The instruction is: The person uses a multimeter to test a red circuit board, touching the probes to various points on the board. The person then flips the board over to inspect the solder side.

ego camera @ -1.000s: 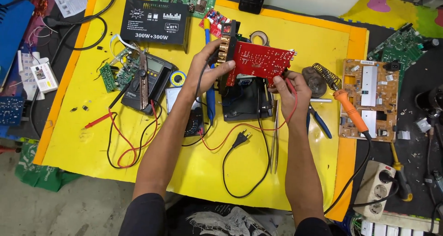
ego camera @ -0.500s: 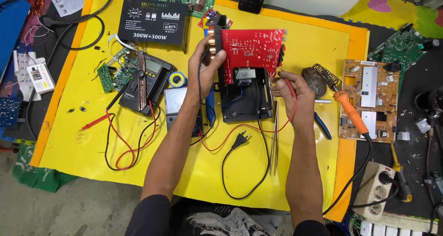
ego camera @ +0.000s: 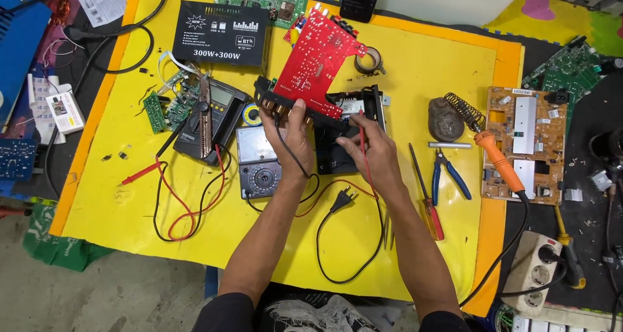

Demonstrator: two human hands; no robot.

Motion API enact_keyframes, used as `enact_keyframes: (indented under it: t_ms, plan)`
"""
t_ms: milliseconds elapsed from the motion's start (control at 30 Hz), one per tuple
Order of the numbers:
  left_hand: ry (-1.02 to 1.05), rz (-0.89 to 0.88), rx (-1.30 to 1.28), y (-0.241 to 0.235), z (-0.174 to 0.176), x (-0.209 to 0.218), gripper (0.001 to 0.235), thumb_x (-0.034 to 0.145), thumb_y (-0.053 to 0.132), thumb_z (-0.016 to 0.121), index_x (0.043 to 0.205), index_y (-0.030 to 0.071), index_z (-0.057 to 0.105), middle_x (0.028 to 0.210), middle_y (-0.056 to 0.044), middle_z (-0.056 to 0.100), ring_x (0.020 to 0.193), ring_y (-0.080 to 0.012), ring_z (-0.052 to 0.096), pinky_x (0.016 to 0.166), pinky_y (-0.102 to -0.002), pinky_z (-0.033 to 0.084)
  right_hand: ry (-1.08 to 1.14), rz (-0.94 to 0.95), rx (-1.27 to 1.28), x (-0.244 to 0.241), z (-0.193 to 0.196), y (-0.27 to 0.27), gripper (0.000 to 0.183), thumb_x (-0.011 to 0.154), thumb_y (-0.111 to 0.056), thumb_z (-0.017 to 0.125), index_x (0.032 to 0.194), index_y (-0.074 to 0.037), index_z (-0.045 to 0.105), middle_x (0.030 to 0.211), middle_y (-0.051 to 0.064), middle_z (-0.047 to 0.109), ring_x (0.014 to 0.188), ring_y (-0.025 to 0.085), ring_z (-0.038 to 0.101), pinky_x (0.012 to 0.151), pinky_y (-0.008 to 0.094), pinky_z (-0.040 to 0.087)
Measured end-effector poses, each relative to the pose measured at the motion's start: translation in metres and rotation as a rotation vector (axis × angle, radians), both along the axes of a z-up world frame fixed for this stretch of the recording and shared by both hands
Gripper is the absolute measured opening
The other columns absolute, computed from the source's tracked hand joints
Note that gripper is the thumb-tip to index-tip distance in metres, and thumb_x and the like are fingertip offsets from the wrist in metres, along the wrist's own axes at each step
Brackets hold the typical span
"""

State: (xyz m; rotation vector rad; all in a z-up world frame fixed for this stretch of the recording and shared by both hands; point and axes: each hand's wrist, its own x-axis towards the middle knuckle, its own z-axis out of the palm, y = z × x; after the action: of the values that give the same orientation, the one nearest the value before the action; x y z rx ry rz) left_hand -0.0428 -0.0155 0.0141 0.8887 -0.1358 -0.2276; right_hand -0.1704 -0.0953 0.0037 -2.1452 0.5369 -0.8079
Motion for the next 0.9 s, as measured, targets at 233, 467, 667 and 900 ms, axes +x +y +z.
enact_keyframes:
  t_ms: [233,467,667,900]
  plan:
    - [0.152,0.036,0.031,0.005,-0.035,-0.023,0.058,0.095,0.013,0.079,0.142,0.018,0.045,0.133,-0.005,0.050,0.110,-0.0142,0.056,0.092,-0.035,0.060,-0.057,-0.027,-0.175,0.002,-0.011,-0.004,0.027,0.102,-0.009,0.072,0.127,-0.003,0.067,0.114,0.019,0.070,0.089,0.036,0.074,0.072,0.042,0.064]
    - [0.054,-0.072,0.102,0.047,0.008,-0.038,0.054,0.097,0.019,0.076,0.142,0.022,0.048,0.127,-0.001,0.053,0.117,-0.0158,0.060,0.106,-0.043,0.058,-0.097,0.037,-0.025,-0.005,-0.015,-0.021,0.021,0.101,-0.007,0.069,0.122,-0.009,0.073,0.110,0.013,0.071,0.105,0.038,0.072,0.088,0.045,0.059]
    - [-0.034,-0.292,0.147,0.095,-0.002,-0.034,0.035,0.104,0.031,0.063,0.132,0.012,0.054,0.108,-0.004,0.055,0.118,-0.0218,0.060,0.112,-0.061,0.052,-0.094,0.095,0.057,-0.008,-0.012,-0.027,0.021,0.101,-0.002,0.066,0.120,-0.008,0.074,0.111,0.016,0.072,0.110,0.040,0.070,0.096,0.049,0.054]
    - [0.043,-0.479,0.312,0.118,-0.017,-0.043,0.046,0.094,0.022,0.076,0.131,-0.001,0.059,0.107,-0.015,0.063,0.109,-0.0269,0.068,0.100,-0.049,0.060,-0.108,0.075,-0.045,-0.006,-0.007,-0.031,0.027,0.103,0.007,0.057,0.123,-0.005,0.072,0.116,0.017,0.071,0.110,0.043,0.068,0.099,0.053,0.051]
